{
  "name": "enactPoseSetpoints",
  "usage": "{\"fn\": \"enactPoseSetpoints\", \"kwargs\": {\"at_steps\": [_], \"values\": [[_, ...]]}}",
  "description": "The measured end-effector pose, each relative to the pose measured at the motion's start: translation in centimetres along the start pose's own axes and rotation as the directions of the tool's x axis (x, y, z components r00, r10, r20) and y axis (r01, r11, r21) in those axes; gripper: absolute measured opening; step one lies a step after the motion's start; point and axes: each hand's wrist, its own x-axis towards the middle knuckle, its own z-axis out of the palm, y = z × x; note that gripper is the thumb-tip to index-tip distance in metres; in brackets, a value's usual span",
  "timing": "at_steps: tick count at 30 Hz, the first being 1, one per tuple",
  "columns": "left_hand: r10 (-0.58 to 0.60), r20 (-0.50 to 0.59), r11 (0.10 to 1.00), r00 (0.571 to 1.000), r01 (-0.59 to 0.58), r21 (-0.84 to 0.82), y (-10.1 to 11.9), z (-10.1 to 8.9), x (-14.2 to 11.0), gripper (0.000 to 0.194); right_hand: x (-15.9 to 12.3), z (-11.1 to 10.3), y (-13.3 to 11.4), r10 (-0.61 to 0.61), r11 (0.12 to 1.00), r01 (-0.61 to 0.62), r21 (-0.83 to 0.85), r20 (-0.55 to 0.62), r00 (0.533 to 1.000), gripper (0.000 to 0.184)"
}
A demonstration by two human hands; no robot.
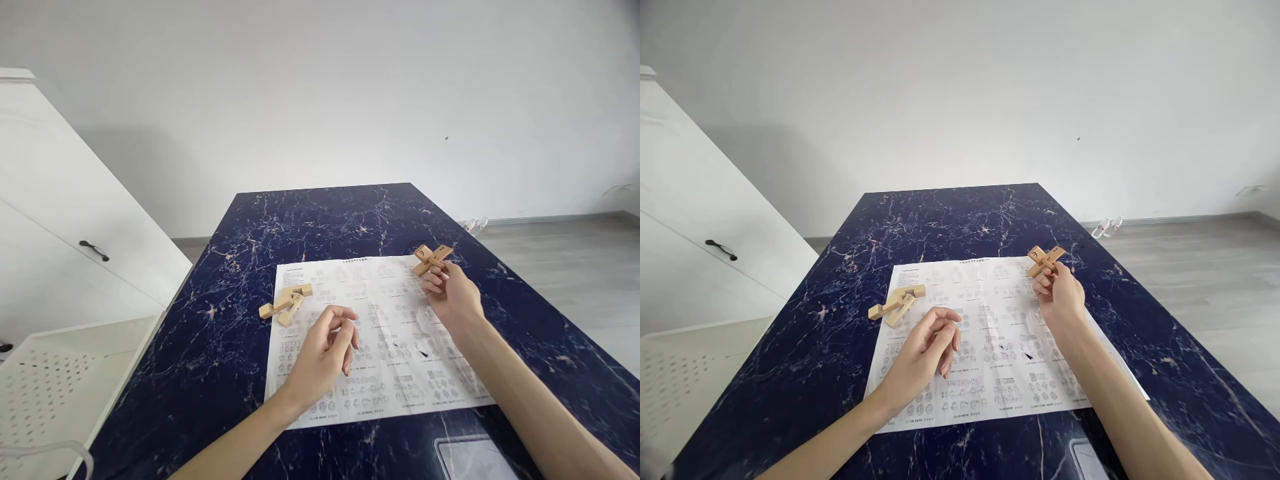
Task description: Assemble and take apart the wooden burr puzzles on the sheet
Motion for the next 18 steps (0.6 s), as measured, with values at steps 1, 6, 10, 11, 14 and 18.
{"fn": "enactPoseSetpoints", "kwargs": {"at_steps": [1, 6, 10, 11, 14, 18], "values": [[-0.003, 0.001, 1.000, 1.000, 0.003, 0.001, 0.1, 0.0, 0.0, 0.024, -0.1, 0.0, 0.0, -0.002, 1.000, 0.003, -0.003, 0.006, 1.000, 0.022], [0.001, 0.014, 1.000, 1.000, -0.001, 0.021, 0.3, 0.0, -0.1, 0.022, -0.9, 0.1, -0.1, -0.054, 0.998, 0.055, -0.031, 0.040, 0.998, 0.021], [0.005, 0.038, 0.997, 0.999, -0.008, 0.080, 0.3, 0.1, -0.2, 0.024, -1.8, 0.4, -0.1, -0.189, 0.974, 0.200, -0.105, 0.105, 0.976, 0.015], [0.009, 0.041, 0.995, 0.999, -0.013, 0.102, 0.3, 0.1, -0.3, 0.025, -2.2, 0.5, 0.0, -0.211, 0.964, 0.232, -0.127, 0.159, 0.964, 0.016], [0.090, 0.047, 0.959, 0.995, -0.099, 0.264, 0.2, 0.2, -0.6, 0.024, -3.2, 0.8, 0.7, -0.194, 0.938, 0.279, -0.203, 0.358, 0.913, 0.020], [0.400, 0.055, 0.695, 0.915, -0.342, 0.632, 0.2, -0.3, -0.6, 0.015, -4.6, 0.9, 2.3, -0.040, 0.841, 0.329, -0.430, 0.558, 0.829, 0.026]]}}
